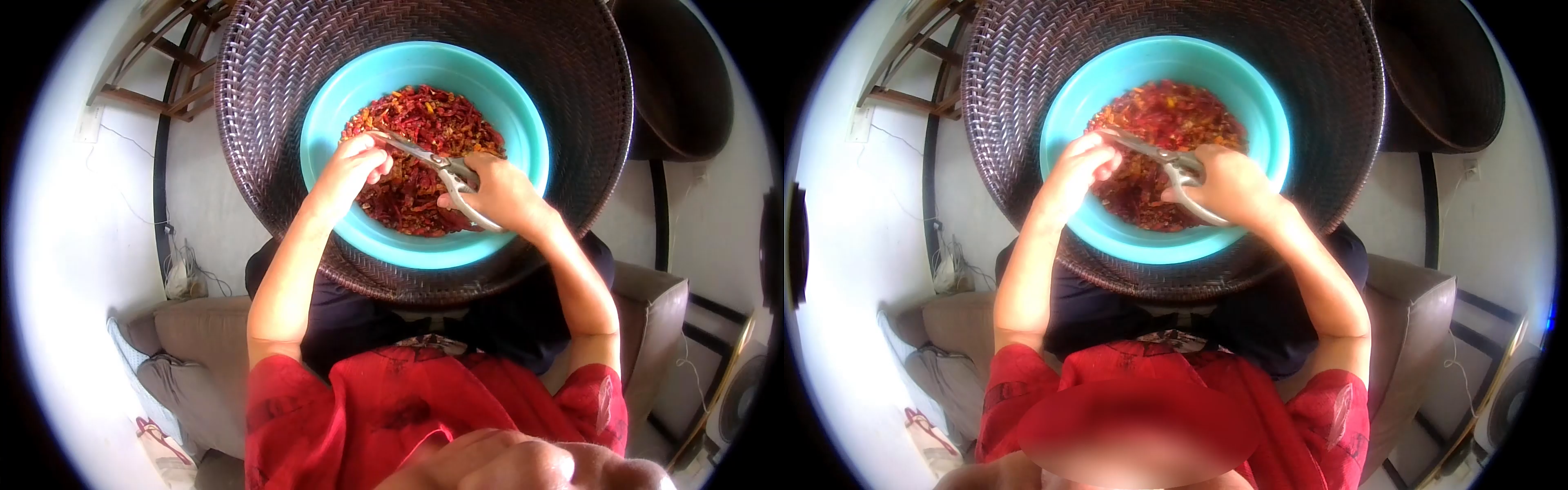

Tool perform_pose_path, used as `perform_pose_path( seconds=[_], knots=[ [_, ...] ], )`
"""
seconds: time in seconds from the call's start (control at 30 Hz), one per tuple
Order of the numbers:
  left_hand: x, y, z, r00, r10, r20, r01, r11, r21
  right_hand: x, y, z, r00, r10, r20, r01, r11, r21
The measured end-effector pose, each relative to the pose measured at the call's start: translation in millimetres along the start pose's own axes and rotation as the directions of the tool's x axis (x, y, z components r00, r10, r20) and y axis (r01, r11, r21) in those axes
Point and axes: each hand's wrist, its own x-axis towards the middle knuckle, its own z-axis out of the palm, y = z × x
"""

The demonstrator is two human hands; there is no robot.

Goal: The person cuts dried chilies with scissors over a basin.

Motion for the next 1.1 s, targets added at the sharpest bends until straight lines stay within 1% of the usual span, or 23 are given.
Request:
perform_pose_path(
  seconds=[0.03,0.07,0.13,0.2,0.27,0.33,0.37,0.4,0.43,0.5,0.53,0.6,0.63,0.73,0.8,0.87,0.93,1.1],
  knots=[
    [0.2,-0.5,1.9,1.0,0.0,-0.001,0.0,1.0,0.0,-0.7,0.4,-0.8,1.0,-0.001,-0.03,0.0,0.999,-0.038],
    [0.0,-0.9,4.4,1.0,0.027,-0.012,-0.027,1.0,-0.006,-1.3,2.7,-0.1,1.0,-0.002,-0.028,0.001,0.999,-0.037],
    [-1.0,-2.1,4.6,0.998,0.053,-0.028,-0.053,0.999,-0.009,-2.4,7.5,2.2,0.991,-0.103,-0.086,0.096,0.992,-0.082],
    [0.7,-4.7,2.3,0.993,0.119,-0.024,-0.118,0.993,0.005,-4.8,2.2,-3.7,0.994,-0.097,-0.059,0.092,0.992,-0.088],
    [0.6,-5.5,3.7,0.995,0.101,-0.024,-0.101,0.995,-0.004,-6.4,2.3,-3.4,0.995,-0.089,-0.034,0.085,0.992,-0.093],
    [-1.7,-4.1,7.7,0.996,0.084,-0.022,-0.084,0.996,-0.012,-6.0,7.7,3.1,0.978,-0.161,-0.128,0.143,0.979,-0.143],
    [-4.5,-1.4,11.6,0.996,0.078,-0.034,-0.077,0.997,0.029,-6.5,6.1,2.5,0.978,-0.161,-0.131,0.142,0.98,-0.141],
    [-6.9,0.1,14.6,0.996,0.073,-0.046,-0.07,0.995,0.07,-7.2,3.3,1.4,0.987,-0.12,-0.106,0.108,0.988,-0.114],
    [-7.3,0.4,13.6,0.996,0.074,-0.045,-0.071,0.995,0.073,-7.9,2.0,0.4,0.994,-0.081,-0.079,0.074,0.993,-0.088],
    [-8.4,3.5,9.9,1.0,0.022,-0.019,-0.02,0.997,0.078,-9.7,4.7,2.0,0.992,-0.092,-0.085,0.087,0.994,-0.06],
    [-10.3,4.8,10.5,0.999,0.026,-0.02,-0.024,0.996,0.082,-10.1,5.2,1.9,0.991,-0.101,-0.087,0.099,0.995,-0.033],
    [-15.1,9.9,13.1,0.997,-0.074,-0.027,0.073,0.996,-0.044,-10.2,4.8,-0.2,0.994,-0.089,-0.066,0.087,0.996,-0.024],
    [-14.2,7.9,11.7,0.997,-0.072,-0.027,0.071,0.997,-0.039,-10.3,4.7,-0.8,0.997,-0.072,-0.038,0.071,0.997,-0.018],
    [-11.0,-3.3,8.0,0.998,-0.061,-0.006,0.061,0.996,-0.069,-12.0,5.2,0.1,0.997,-0.064,-0.042,0.065,0.998,0.018],
    [-12.2,-5.1,12.2,0.993,-0.004,-0.115,-0.004,0.998,-0.064,-13.5,3.7,-2.6,0.997,-0.065,-0.042,0.065,0.998,-0.001],
    [-11.9,-6.2,12.1,0.994,0.002,-0.111,-0.011,0.997,-0.081,-13.8,4.3,-3.9,0.997,-0.066,-0.043,0.065,0.998,-0.021],
    [-11.9,-6.0,11.8,0.994,0.008,-0.107,-0.018,0.995,-0.097,-12.6,7.4,-2.1,0.992,-0.112,-0.059,0.105,0.989,-0.104],
    [-14.4,-4.2,13.7,0.998,0.001,-0.058,-0.005,0.997,-0.08,-9.3,5.0,-2.9,0.994,-0.094,-0.051,0.09,0.993,-0.075]
  ],
)
